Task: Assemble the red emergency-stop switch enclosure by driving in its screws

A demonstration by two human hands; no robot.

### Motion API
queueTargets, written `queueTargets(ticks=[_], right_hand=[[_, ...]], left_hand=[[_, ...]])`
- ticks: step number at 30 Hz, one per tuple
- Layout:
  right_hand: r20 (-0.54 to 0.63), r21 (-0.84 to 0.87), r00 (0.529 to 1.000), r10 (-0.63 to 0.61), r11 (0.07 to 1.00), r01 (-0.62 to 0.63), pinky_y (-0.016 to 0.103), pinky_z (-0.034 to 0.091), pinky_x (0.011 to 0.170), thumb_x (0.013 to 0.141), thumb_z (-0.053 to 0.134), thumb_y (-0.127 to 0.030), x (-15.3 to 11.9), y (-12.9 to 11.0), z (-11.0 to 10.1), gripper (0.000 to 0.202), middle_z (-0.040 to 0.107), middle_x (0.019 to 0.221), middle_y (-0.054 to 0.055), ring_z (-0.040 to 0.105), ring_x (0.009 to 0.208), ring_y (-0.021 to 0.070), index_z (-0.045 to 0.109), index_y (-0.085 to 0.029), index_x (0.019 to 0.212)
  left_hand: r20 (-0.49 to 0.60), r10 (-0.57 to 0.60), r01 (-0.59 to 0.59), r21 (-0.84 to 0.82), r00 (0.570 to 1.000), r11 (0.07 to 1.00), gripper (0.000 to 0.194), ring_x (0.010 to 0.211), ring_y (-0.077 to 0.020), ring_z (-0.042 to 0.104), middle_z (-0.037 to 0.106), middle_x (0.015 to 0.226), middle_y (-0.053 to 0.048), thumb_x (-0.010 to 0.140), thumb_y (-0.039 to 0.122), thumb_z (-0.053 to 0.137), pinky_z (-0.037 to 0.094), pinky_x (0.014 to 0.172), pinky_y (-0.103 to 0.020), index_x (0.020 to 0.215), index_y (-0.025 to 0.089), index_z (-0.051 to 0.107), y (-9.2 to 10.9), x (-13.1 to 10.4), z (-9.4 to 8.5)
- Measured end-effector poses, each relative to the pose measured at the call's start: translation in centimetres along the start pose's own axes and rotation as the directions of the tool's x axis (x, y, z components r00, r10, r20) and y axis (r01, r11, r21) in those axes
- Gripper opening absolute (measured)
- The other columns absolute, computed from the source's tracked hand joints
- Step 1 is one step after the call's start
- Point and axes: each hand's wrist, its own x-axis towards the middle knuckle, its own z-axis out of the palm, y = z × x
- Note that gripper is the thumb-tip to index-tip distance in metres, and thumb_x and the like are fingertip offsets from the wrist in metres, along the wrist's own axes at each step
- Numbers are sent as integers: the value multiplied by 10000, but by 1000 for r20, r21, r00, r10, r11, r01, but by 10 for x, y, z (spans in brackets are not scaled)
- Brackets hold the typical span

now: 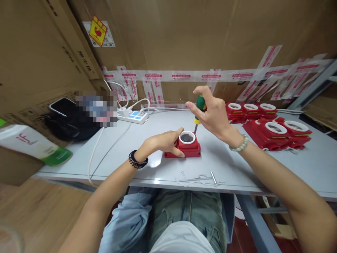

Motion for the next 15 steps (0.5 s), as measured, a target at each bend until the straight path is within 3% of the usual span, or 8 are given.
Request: queueTargets(ticks=[5, 8, 12, 15], right_hand=[[217, 125, 976, -12, 992, -15, 285, 407, 629, 890, 409, -183, 2, -6, -12, 332, 603, 801, -15, 526, 609, 140, 483, -257, 1204], [273, 196, 961, -35, 980, -20, 277, 420, 632, 901, 475, -227, 5, -7, -18, 286, 632, 828, -12, 546, 610, 128, 513, -263, 1182], [113, 11, 993, -14, 1000, 13, 287, 394, 617, 857, 620, -350, 7, -2, -13, 188, 584, 673, -19, 516, 573, 139, 594, -245, 1010], [16, -160, 1000, -14, 987, 17, 304, 386, 635, 852, 609, -401, 6, 0, -9, 216, 566, 651, -5, 526, 618, 170, 606, -235, 990]], left_hand=[[-6, 3, -3, -2, 1000, 1000, 569, 768, -207, 573, 607, 873, -23, 667, 479, 774, 384, 614, -262, 996, 219, 390, 0, 0, 0], [-2, 5, -5, -9, 1000, 1000, 550, 769, -207, 573, 605, 870, -23, 675, 455, 778, 384, 619, -263, 975, 217, 382, 1, 0, 0], [4, -9, 9, -9, 1000, 1000, 557, 765, -203, 567, 605, 887, -25, 669, 446, 783, 390, 632, -263, 983, 219, 382, 3, -1, 0], [1, -14, 14, 3, 1000, 1000, 576, 751, -200, 558, 603, 885, -28, 664, 468, 783, 385, 622, -261, 989, 219, 379, 1, -1, 0]])
